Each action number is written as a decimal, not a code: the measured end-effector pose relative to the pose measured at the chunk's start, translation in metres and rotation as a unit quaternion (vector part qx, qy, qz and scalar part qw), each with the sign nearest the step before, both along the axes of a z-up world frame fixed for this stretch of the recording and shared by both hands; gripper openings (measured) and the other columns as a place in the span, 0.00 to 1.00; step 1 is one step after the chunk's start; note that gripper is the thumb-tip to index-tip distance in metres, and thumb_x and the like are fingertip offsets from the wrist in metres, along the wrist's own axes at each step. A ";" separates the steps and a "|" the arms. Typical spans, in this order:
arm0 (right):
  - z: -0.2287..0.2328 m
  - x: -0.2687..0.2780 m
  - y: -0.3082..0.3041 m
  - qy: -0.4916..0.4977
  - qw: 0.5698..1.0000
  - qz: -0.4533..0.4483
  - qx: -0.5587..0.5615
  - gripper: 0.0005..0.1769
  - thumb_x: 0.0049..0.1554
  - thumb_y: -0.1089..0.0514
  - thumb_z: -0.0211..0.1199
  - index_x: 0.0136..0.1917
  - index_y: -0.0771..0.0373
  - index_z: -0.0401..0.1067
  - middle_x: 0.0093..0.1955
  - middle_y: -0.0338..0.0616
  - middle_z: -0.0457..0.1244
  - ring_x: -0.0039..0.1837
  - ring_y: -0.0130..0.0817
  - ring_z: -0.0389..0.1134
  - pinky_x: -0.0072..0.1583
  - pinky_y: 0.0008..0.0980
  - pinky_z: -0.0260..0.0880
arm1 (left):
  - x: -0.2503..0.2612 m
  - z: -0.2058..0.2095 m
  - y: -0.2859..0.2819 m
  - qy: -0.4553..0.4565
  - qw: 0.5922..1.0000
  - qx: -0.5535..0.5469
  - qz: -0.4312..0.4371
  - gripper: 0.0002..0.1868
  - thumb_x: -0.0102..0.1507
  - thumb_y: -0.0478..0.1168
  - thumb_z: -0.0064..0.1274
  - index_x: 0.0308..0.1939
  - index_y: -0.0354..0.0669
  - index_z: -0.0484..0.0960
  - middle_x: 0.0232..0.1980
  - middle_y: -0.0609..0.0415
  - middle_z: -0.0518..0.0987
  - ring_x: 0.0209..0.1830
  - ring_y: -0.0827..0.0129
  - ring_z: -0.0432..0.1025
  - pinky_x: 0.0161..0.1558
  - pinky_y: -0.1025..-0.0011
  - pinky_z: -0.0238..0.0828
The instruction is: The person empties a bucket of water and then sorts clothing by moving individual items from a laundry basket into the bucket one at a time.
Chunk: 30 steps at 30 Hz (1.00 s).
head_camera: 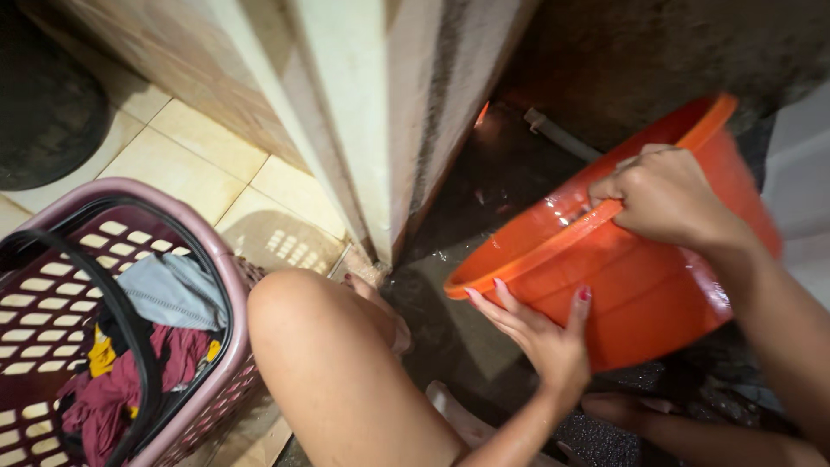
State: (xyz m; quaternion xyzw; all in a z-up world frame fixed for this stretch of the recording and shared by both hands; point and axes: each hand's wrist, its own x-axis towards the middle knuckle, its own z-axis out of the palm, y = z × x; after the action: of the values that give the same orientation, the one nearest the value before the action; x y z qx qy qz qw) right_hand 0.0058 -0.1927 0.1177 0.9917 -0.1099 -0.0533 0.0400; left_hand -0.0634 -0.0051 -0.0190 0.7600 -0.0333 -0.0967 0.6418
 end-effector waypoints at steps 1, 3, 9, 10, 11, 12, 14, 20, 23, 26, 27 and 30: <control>0.005 0.000 0.005 0.015 1.000 -0.002 -0.008 0.15 0.40 0.60 0.64 0.40 0.44 0.83 0.38 0.40 0.71 0.46 0.46 0.69 0.54 0.41 0.69 | -0.004 0.003 0.002 0.029 0.999 -0.015 -0.012 0.63 0.61 0.57 0.65 0.79 0.33 0.34 0.83 0.31 0.20 0.84 0.37 0.22 0.77 0.45 0.26; 0.013 -0.001 0.014 0.046 0.999 -0.005 -0.023 0.16 0.41 0.60 0.64 0.41 0.42 0.84 0.39 0.38 0.72 0.47 0.44 0.69 0.55 0.39 0.70 | -0.011 0.009 0.006 0.090 0.994 -0.046 -0.037 0.63 0.63 0.55 0.65 0.79 0.35 0.29 0.82 0.32 0.17 0.84 0.39 0.20 0.78 0.48 0.26; 0.022 -0.002 0.025 0.069 0.997 0.015 -0.043 0.20 0.42 0.60 0.63 0.46 0.41 0.84 0.42 0.35 0.73 0.49 0.41 0.70 0.57 0.37 0.69 | -0.026 0.024 0.010 0.201 0.963 -0.178 -0.025 0.73 0.59 0.50 0.67 0.76 0.38 0.14 0.82 0.36 0.26 0.85 0.46 0.32 0.79 0.53 0.31; 0.022 -0.003 0.027 0.066 0.997 0.018 -0.042 0.19 0.43 0.60 0.62 0.45 0.41 0.84 0.42 0.35 0.73 0.49 0.41 0.70 0.57 0.37 0.69 | -0.026 0.024 0.010 0.191 0.967 -0.166 -0.029 0.72 0.59 0.50 0.68 0.76 0.37 0.14 0.82 0.36 0.24 0.85 0.45 0.32 0.79 0.53 0.32; 0.023 -0.003 0.027 0.064 0.997 0.020 -0.041 0.18 0.43 0.60 0.62 0.44 0.41 0.84 0.42 0.35 0.73 0.49 0.40 0.70 0.57 0.36 0.69 | -0.027 0.023 0.010 0.181 0.971 -0.154 -0.034 0.72 0.59 0.50 0.68 0.76 0.36 0.15 0.82 0.36 0.22 0.85 0.45 0.31 0.79 0.52 0.33; 0.024 -0.003 0.028 0.075 0.996 0.018 -0.046 0.20 0.43 0.60 0.62 0.46 0.40 0.84 0.42 0.35 0.73 0.49 0.40 0.70 0.57 0.36 0.69 | -0.027 0.022 0.010 0.170 0.974 -0.142 -0.038 0.72 0.60 0.50 0.68 0.76 0.36 0.16 0.82 0.37 0.20 0.85 0.44 0.31 0.79 0.52 0.34; 0.026 -0.002 0.030 0.097 0.994 0.014 -0.055 0.25 0.42 0.61 0.62 0.49 0.38 0.84 0.42 0.34 0.73 0.49 0.38 0.70 0.58 0.34 0.69 | -0.027 0.021 0.010 0.166 0.977 -0.129 -0.042 0.71 0.60 0.50 0.68 0.76 0.35 0.17 0.82 0.38 0.19 0.85 0.45 0.31 0.79 0.52 0.35; 0.020 -0.004 0.032 0.089 0.994 0.032 -0.046 0.19 0.44 0.59 0.62 0.45 0.39 0.84 0.39 0.34 0.72 0.47 0.33 0.72 0.60 0.33 0.67 | -0.028 0.016 0.009 0.160 0.981 -0.103 -0.035 0.72 0.58 0.50 0.71 0.76 0.35 0.19 0.81 0.39 0.17 0.85 0.45 0.27 0.79 0.53 0.33; 0.015 -0.014 0.023 0.052 0.997 0.040 -0.040 0.16 0.40 0.58 0.67 0.43 0.42 0.83 0.38 0.34 0.72 0.45 0.35 0.71 0.56 0.36 0.67 | -0.019 0.018 0.010 0.136 0.984 -0.106 -0.053 0.75 0.55 0.50 0.75 0.78 0.34 0.21 0.81 0.38 0.15 0.85 0.43 0.26 0.80 0.52 0.36; 0.010 -0.039 0.013 -0.139 0.983 0.106 -0.049 0.16 0.36 0.60 0.63 0.39 0.45 0.81 0.42 0.36 0.72 0.52 0.39 0.72 0.56 0.38 0.66 | 0.004 0.022 0.013 0.120 0.984 -0.084 -0.099 0.80 0.49 0.53 0.78 0.78 0.36 0.23 0.80 0.35 0.12 0.84 0.40 0.34 0.78 0.52 0.48; 0.008 -0.050 0.012 -0.137 0.987 0.069 -0.044 0.15 0.38 0.61 0.64 0.39 0.46 0.81 0.41 0.35 0.71 0.48 0.36 0.71 0.53 0.37 0.66 | 0.015 0.023 0.015 0.116 0.984 -0.072 -0.117 0.81 0.47 0.55 0.78 0.78 0.37 0.23 0.80 0.34 0.12 0.84 0.39 0.38 0.77 0.53 0.54; 0.007 -0.081 0.009 -0.156 0.987 -0.016 -0.027 0.14 0.40 0.65 0.67 0.39 0.48 0.81 0.36 0.33 0.69 0.41 0.32 0.68 0.47 0.34 0.64 | 0.043 0.030 0.020 -0.127 0.983 -0.077 -0.109 0.78 0.40 0.52 0.81 0.80 0.44 0.39 0.81 0.28 0.23 0.82 0.31 0.46 0.75 0.48 0.62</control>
State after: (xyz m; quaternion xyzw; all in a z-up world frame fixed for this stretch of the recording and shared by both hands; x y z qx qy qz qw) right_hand -0.0754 -0.1840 0.1243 0.9846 -0.1318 0.1044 0.0486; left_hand -0.0206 0.0152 0.0113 0.7060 -0.2043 -0.0659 0.6749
